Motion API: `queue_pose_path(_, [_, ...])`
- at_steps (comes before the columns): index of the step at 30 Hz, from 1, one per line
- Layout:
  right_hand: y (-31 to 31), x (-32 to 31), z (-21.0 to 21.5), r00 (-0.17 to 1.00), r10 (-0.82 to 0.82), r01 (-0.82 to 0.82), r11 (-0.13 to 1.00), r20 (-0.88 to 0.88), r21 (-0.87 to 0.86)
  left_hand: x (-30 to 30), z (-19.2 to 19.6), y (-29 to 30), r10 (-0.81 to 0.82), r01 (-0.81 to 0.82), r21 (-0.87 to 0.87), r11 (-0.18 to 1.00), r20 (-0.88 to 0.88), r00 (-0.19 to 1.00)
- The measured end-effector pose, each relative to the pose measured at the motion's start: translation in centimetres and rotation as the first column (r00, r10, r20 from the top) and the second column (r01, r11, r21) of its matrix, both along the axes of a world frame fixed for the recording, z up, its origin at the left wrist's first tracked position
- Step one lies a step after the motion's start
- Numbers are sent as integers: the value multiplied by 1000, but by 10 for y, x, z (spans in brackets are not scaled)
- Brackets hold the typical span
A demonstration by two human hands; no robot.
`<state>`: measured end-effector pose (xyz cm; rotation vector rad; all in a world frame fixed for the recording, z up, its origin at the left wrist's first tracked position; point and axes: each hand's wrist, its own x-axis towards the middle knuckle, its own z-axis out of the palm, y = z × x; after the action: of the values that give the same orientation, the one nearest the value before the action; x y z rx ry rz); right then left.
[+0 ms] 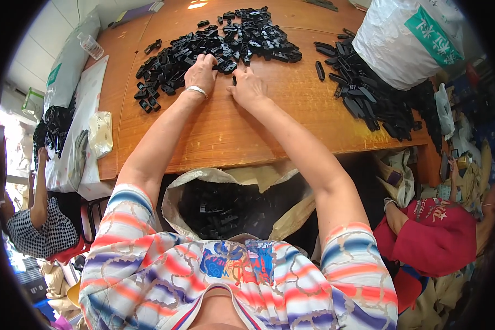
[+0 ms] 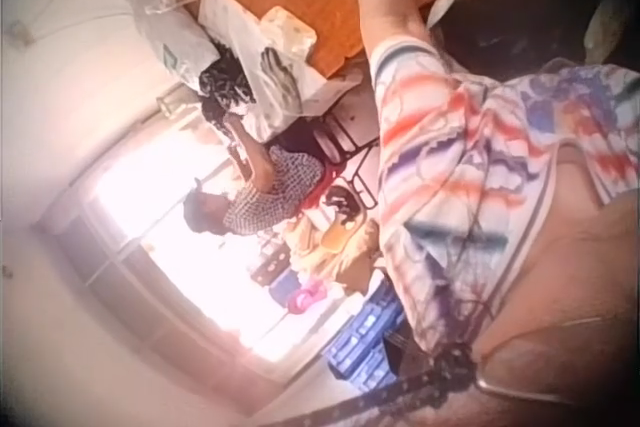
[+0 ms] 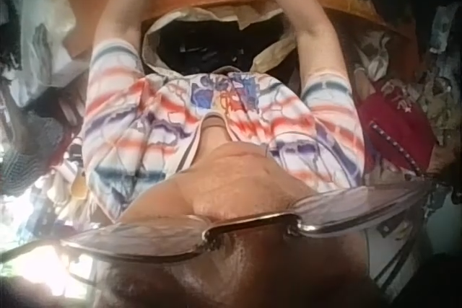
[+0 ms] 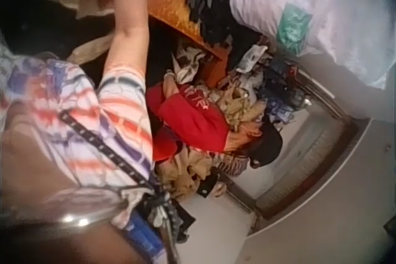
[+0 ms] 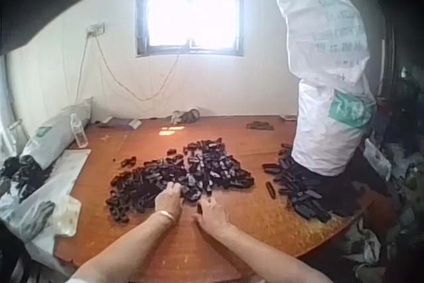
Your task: Assembling small black plastic components by hand at a workbench.
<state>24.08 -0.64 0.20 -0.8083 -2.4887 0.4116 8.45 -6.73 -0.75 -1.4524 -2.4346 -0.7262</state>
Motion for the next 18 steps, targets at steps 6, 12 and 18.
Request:
queue_pose_path(6, [3, 19, -3, 990, 128, -137, 969, -55, -207, 14, -8, -27, -84, 78, 111, 991, 50, 995])
queue_pose_path(12, [-6, 65, -7, 978, 159, -200, 898, -135, -393, 37, 11, -51, -325, 243, 259, 935, 345, 881])
queue_pose_path(18, [-15, 84, 0, 989, 137, -146, 974, -64, -176, 16, 19, -61, -209, 202, 56, 978, 220, 953])
